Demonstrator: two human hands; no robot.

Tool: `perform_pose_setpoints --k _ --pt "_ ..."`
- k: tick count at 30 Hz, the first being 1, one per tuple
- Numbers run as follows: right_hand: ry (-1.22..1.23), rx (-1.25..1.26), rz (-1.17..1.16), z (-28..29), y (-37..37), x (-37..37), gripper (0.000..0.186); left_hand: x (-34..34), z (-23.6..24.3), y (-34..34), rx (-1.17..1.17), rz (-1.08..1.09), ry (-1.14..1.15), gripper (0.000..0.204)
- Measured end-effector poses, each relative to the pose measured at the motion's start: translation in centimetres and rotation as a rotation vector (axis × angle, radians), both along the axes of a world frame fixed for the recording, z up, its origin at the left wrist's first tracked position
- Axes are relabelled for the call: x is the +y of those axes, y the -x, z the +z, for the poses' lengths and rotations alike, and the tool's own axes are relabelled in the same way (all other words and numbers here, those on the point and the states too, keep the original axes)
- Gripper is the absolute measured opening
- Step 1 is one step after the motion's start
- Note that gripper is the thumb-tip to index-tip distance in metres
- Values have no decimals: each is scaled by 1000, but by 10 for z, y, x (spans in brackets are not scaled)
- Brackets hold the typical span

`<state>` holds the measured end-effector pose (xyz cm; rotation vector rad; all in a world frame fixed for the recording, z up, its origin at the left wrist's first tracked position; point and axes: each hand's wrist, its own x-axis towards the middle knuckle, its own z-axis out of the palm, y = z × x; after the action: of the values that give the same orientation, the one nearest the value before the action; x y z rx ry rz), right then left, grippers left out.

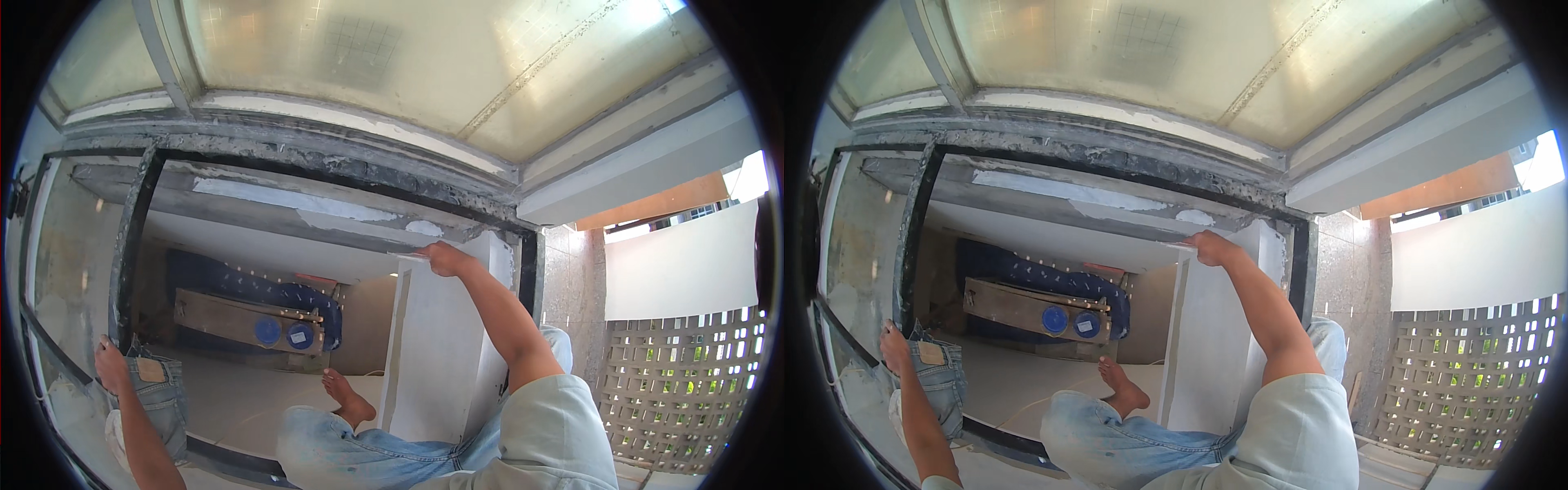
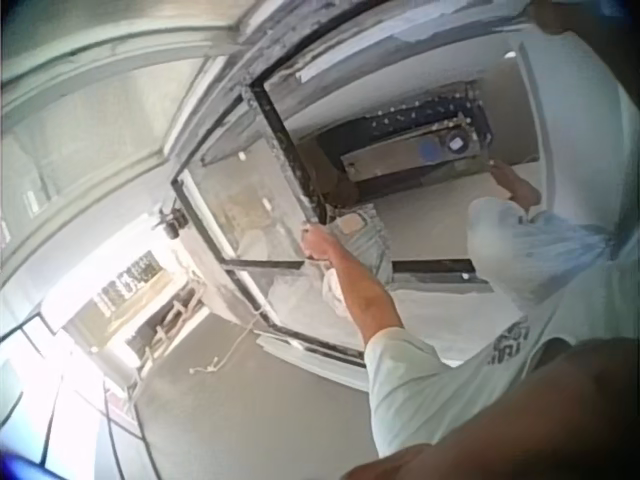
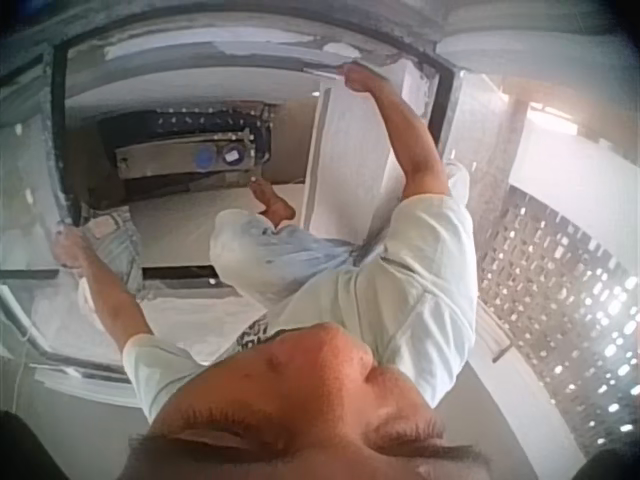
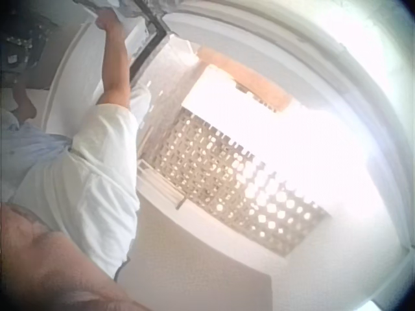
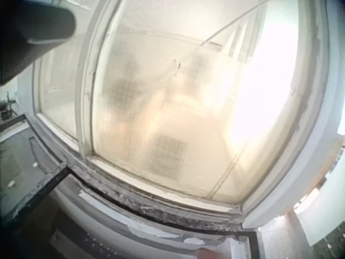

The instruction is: The person applies white plaster to the inner edges and corners of a structural frame using a putty knife and a hawk, smoothing the material across the surface and scraping off excess.

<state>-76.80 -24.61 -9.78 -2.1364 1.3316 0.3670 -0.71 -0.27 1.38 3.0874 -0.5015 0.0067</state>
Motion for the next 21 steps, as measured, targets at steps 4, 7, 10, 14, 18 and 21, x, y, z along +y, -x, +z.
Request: perform_pose_setpoints --k 4,7,10,14,18,21 --pt "153 -75 -225 16 -5 -47 58 0 -9 -3 21 9 -25 68" --pt "141 152 -142 -5 -6 -54 53 3 -14 -1 39 10 -63 68" --pt "-132 63 -122 23 2 -64 50 2 -22 -14 13 10 -59 67" --pt "-15 -32 -80 7 18 12 38 2 -8 -4 24 10 -37 67" --pt "-458 -575 -841 41 7 88 31 -1 -13 -9 8 17 -71 66" --pt "-590 -1335 -1269 53 2 132 38 -1 -14 -2 11 -10 -53 66"
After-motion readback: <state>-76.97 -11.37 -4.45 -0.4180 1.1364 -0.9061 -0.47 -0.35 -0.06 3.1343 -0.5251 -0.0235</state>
